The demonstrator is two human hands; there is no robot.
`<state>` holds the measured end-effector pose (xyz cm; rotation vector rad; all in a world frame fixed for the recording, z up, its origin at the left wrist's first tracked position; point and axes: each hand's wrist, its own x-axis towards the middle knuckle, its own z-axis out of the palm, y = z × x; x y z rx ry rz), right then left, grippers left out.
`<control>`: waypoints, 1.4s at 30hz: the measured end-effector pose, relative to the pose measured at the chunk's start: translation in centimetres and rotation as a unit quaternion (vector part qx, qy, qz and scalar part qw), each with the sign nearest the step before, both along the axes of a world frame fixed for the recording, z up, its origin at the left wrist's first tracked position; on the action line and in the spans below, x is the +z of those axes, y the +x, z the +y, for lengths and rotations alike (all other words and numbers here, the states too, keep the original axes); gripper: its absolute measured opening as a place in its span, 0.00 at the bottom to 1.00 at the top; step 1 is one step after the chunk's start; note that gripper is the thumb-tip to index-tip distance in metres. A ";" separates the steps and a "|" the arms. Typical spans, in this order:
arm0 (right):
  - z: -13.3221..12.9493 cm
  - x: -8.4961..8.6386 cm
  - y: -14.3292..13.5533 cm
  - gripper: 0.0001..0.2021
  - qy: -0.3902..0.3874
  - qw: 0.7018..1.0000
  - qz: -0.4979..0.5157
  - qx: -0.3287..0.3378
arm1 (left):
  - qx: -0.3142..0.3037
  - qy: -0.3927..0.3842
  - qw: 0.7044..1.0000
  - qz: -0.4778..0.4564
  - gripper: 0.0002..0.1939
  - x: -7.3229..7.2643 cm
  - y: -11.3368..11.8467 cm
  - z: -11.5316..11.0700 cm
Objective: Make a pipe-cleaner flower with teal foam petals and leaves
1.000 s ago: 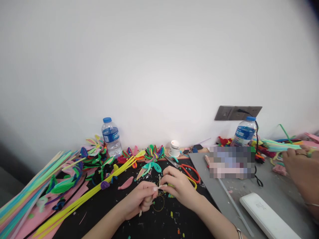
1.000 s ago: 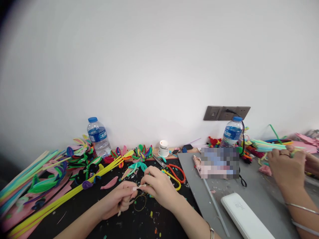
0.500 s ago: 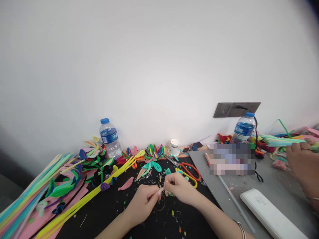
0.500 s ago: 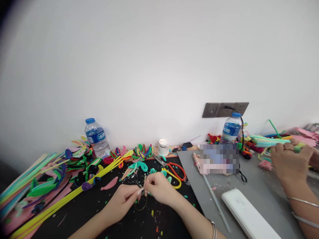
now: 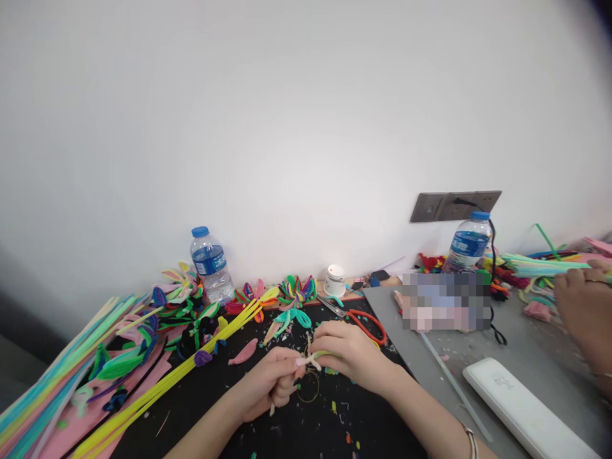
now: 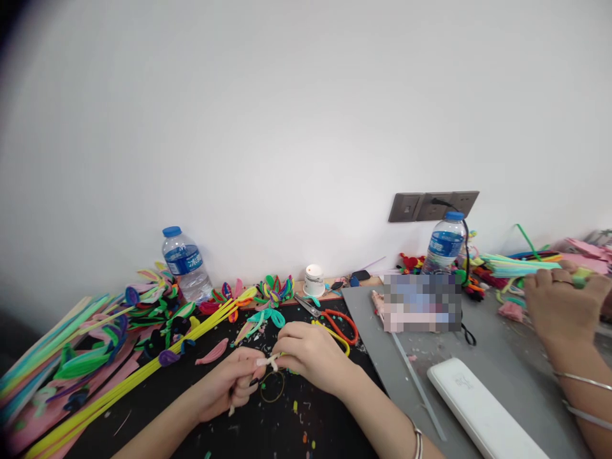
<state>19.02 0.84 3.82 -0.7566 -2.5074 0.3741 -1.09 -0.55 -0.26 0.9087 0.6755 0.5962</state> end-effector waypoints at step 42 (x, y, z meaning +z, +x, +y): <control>-0.3 -0.1 -0.7 0.10 0.039 0.997 -0.019 -0.057 | 0.042 0.057 0.997 0.027 0.17 -0.1 0.3 0.1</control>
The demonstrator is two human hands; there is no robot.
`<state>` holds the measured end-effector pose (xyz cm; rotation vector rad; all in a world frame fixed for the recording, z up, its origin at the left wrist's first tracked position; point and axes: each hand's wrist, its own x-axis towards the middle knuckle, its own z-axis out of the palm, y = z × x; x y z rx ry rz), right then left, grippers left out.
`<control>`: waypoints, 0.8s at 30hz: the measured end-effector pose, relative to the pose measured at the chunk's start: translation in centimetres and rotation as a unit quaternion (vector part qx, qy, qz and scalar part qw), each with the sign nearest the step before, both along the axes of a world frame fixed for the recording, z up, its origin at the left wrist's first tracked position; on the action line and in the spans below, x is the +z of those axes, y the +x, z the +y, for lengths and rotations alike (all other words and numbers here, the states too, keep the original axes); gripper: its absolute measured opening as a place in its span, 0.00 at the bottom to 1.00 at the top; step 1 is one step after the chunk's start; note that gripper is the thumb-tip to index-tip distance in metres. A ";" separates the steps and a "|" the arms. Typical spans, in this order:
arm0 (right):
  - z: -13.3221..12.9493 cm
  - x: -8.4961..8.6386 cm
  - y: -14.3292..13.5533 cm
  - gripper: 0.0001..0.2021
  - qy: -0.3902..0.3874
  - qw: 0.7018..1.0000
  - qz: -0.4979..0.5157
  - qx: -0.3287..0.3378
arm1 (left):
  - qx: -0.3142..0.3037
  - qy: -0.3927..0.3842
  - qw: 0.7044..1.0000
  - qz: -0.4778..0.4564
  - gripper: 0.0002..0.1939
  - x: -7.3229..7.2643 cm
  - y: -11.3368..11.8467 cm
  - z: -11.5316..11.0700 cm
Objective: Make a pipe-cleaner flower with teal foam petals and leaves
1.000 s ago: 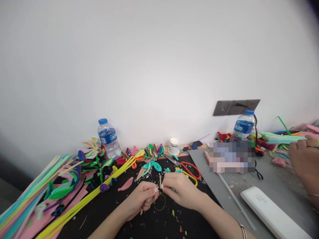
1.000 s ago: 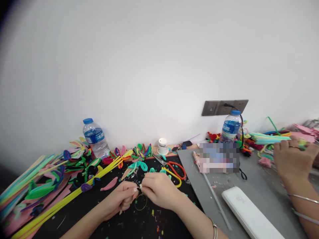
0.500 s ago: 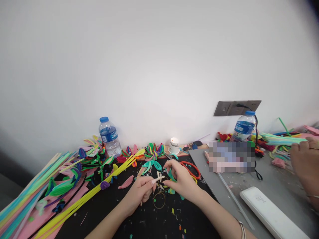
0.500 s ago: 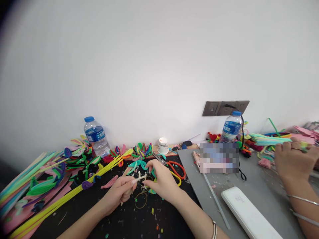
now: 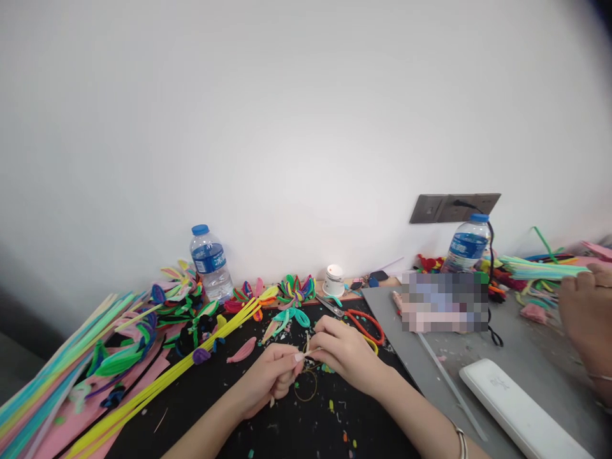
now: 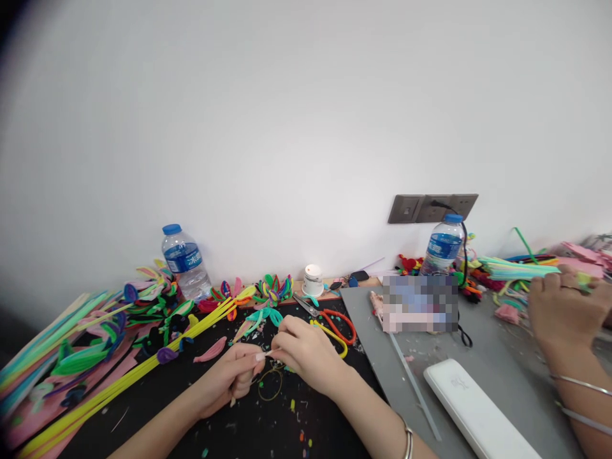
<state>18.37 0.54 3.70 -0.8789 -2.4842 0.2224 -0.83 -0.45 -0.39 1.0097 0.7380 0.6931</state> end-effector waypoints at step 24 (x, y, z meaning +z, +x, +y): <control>0.6 0.1 0.1 0.06 -0.236 0.953 0.186 -0.038 | 0.023 0.110 0.989 0.093 0.17 -0.1 -0.2 0.1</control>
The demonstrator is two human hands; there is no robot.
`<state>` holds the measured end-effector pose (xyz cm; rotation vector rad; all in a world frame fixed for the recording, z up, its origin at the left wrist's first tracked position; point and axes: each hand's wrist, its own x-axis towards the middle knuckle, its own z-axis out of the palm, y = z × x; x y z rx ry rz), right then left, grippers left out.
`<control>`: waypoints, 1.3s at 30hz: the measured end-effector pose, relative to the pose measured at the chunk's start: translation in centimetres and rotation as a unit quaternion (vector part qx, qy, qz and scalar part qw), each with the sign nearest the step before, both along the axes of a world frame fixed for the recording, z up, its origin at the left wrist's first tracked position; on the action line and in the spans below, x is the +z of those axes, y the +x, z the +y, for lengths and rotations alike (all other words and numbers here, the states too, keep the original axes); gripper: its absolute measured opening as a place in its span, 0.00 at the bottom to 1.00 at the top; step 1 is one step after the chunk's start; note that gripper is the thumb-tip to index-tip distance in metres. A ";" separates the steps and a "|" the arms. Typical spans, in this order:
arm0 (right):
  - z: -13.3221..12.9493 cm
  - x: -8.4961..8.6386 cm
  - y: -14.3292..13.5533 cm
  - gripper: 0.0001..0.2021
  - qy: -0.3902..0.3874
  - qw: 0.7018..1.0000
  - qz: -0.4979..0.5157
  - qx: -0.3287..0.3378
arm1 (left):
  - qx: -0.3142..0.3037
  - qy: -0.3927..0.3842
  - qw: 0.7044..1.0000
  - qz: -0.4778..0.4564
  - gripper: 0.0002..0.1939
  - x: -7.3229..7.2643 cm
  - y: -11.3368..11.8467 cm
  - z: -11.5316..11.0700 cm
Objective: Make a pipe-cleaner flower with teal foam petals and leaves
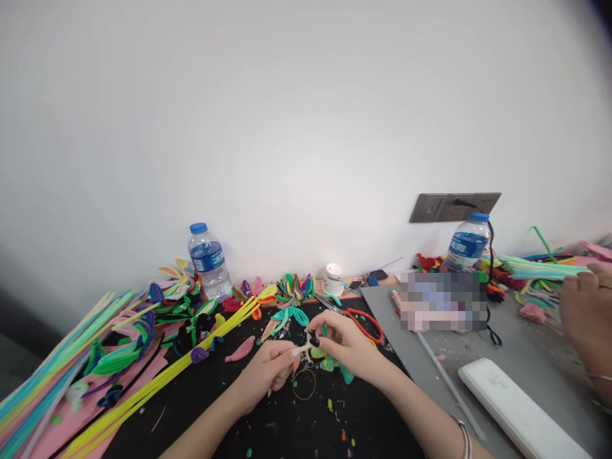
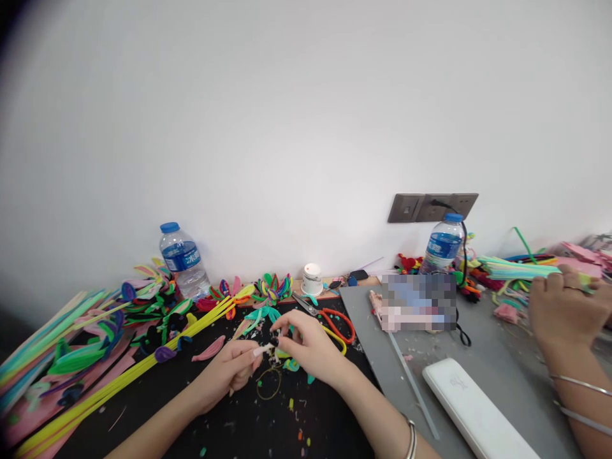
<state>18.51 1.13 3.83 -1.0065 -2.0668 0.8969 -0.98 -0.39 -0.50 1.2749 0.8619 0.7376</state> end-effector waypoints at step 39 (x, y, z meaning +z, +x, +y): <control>-0.1 -0.3 0.2 0.05 0.124 0.989 -0.025 0.077 | -0.029 -0.131 0.985 -0.112 0.14 -0.1 0.2 -0.1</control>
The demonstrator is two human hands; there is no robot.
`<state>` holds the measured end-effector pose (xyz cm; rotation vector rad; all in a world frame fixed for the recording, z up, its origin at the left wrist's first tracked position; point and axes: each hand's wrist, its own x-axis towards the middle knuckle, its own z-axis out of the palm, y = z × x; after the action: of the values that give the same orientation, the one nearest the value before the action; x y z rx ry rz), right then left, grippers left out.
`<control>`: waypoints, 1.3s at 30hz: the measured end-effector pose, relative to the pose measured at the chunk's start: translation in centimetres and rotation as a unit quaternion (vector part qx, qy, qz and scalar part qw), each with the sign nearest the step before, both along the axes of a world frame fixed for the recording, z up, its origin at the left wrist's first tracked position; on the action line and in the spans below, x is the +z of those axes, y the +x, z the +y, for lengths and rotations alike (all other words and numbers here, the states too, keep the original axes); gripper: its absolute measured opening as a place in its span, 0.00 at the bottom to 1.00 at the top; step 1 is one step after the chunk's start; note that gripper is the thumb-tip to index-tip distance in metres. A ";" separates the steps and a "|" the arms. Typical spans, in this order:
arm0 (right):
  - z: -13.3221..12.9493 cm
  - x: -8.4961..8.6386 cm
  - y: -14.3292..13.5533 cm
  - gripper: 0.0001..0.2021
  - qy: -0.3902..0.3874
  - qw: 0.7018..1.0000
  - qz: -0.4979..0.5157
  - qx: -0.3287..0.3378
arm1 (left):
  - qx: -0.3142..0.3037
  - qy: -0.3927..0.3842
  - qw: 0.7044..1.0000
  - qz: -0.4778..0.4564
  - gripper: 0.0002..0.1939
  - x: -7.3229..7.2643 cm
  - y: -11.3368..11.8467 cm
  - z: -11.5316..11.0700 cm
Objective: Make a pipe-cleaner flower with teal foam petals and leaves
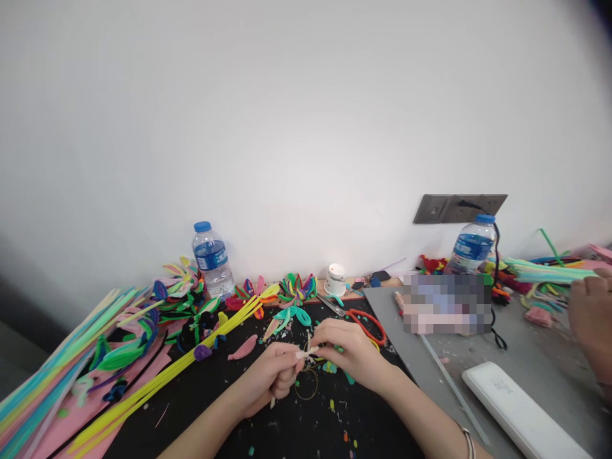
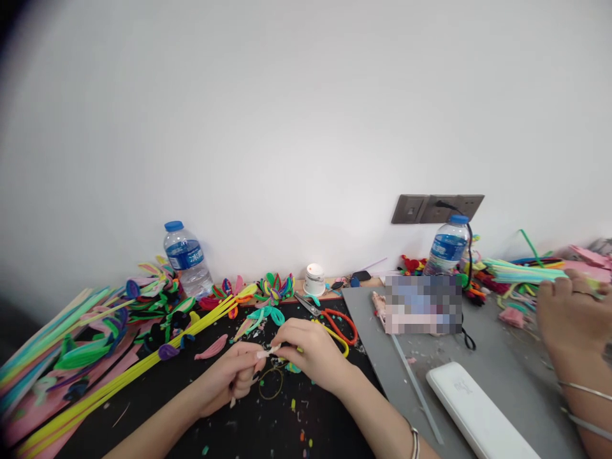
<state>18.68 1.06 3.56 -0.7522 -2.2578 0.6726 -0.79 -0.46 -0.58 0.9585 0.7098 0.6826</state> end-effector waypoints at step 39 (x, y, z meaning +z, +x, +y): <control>-0.1 0.1 0.2 0.08 0.040 0.995 -0.090 0.000 | -0.025 -0.025 0.999 0.017 0.15 0.4 -0.3 0.1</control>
<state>18.92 0.97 3.64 -0.8010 -2.4323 0.5306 -1.08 -0.40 -0.15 0.9413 0.7271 0.6043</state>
